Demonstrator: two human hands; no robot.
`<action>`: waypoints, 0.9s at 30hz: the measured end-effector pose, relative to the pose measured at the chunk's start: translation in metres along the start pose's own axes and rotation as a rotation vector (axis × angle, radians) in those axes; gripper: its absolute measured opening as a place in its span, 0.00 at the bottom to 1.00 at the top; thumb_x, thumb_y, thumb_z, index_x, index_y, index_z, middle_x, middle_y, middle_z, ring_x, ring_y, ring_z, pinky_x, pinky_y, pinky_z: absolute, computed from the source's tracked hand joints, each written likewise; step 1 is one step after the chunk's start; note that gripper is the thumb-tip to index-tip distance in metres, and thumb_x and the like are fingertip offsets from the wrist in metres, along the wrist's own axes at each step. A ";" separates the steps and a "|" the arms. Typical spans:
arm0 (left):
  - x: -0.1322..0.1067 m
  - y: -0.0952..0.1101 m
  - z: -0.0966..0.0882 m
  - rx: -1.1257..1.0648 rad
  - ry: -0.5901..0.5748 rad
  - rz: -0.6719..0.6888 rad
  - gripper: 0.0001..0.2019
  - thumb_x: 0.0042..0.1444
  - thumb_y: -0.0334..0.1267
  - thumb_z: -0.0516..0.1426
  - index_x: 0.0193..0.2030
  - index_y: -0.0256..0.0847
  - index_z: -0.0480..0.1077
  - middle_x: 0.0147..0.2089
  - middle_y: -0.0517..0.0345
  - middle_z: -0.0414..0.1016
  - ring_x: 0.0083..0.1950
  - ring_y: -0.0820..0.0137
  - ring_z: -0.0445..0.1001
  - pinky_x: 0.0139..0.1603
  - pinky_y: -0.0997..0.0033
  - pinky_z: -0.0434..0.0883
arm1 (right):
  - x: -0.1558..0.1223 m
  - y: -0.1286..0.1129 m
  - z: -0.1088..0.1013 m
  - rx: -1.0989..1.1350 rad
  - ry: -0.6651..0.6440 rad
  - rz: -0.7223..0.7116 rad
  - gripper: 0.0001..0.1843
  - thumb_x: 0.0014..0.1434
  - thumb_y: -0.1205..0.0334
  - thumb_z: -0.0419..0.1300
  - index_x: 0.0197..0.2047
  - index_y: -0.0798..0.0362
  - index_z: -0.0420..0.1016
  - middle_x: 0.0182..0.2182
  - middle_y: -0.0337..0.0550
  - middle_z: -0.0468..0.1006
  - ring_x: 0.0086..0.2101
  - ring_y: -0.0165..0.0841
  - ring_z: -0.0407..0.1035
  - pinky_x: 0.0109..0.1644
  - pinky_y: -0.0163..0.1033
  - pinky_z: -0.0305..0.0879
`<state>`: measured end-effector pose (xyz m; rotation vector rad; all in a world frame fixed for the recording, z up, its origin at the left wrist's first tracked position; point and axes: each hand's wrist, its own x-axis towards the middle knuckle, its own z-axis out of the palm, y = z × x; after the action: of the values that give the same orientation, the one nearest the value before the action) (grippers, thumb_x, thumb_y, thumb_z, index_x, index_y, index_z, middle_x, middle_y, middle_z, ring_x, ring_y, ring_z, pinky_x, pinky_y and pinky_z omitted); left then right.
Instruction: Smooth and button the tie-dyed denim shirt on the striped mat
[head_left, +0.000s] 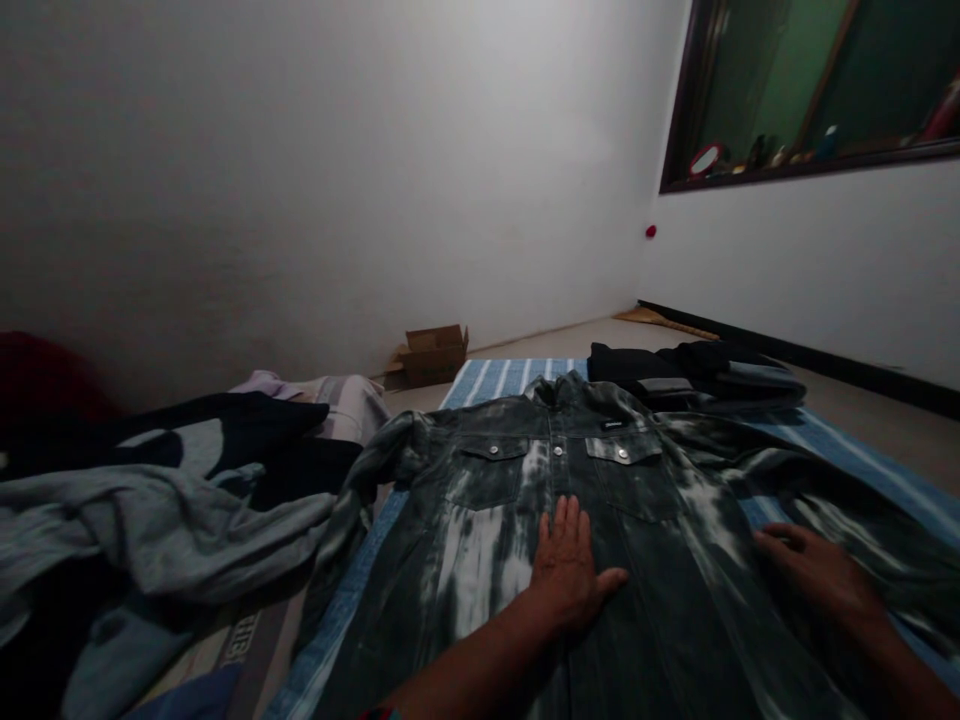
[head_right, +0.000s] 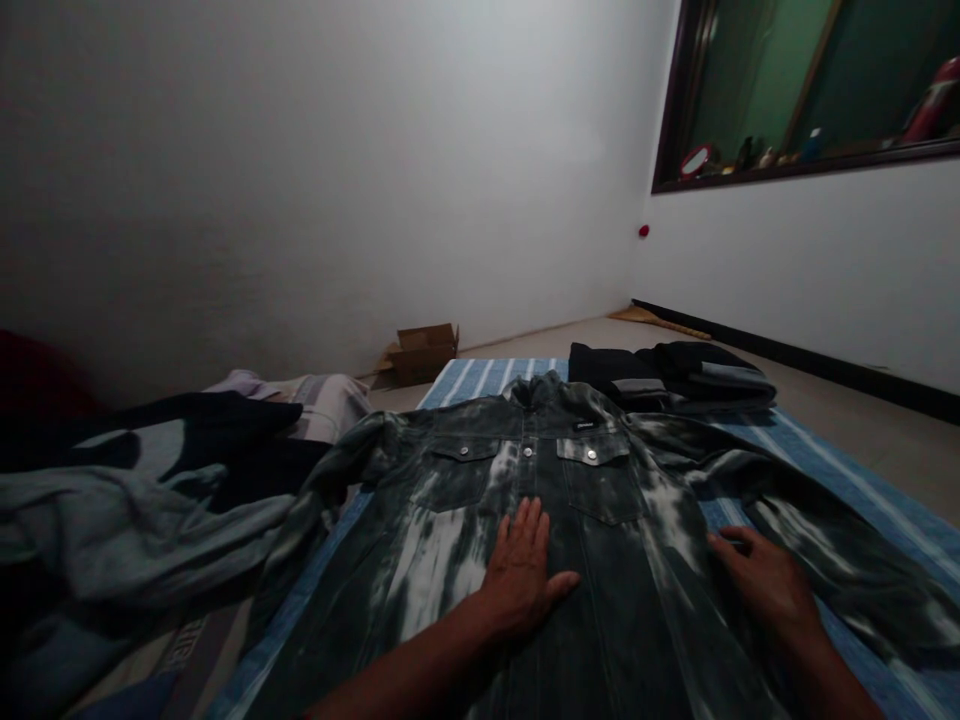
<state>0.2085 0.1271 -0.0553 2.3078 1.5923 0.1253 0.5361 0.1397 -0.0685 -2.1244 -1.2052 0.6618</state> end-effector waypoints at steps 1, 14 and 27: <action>0.000 0.000 0.000 0.003 0.003 0.000 0.45 0.58 0.65 0.40 0.70 0.28 0.45 0.72 0.40 0.32 0.72 0.54 0.28 0.69 0.45 0.36 | 0.003 0.002 0.002 0.040 -0.011 0.035 0.29 0.41 0.39 0.56 0.36 0.55 0.75 0.29 0.50 0.77 0.29 0.43 0.71 0.29 0.42 0.64; 0.006 -0.011 0.005 0.030 0.062 0.013 0.42 0.59 0.64 0.39 0.69 0.31 0.48 0.72 0.44 0.35 0.72 0.55 0.32 0.69 0.46 0.39 | -0.002 -0.028 0.007 0.717 -0.441 0.285 0.11 0.52 0.55 0.64 0.33 0.55 0.73 0.28 0.46 0.78 0.29 0.37 0.73 0.33 0.37 0.68; 0.003 -0.009 0.003 0.033 0.074 0.020 0.37 0.60 0.61 0.42 0.68 0.37 0.53 0.73 0.46 0.38 0.72 0.55 0.33 0.69 0.46 0.41 | -0.014 -0.058 0.003 0.943 -0.544 0.245 0.16 0.50 0.59 0.64 0.43 0.54 0.72 0.33 0.46 0.80 0.34 0.42 0.75 0.36 0.41 0.72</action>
<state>0.2023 0.1318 -0.0611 2.3696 1.6188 0.1924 0.4939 0.1513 -0.0279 -1.3079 -0.6335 1.6109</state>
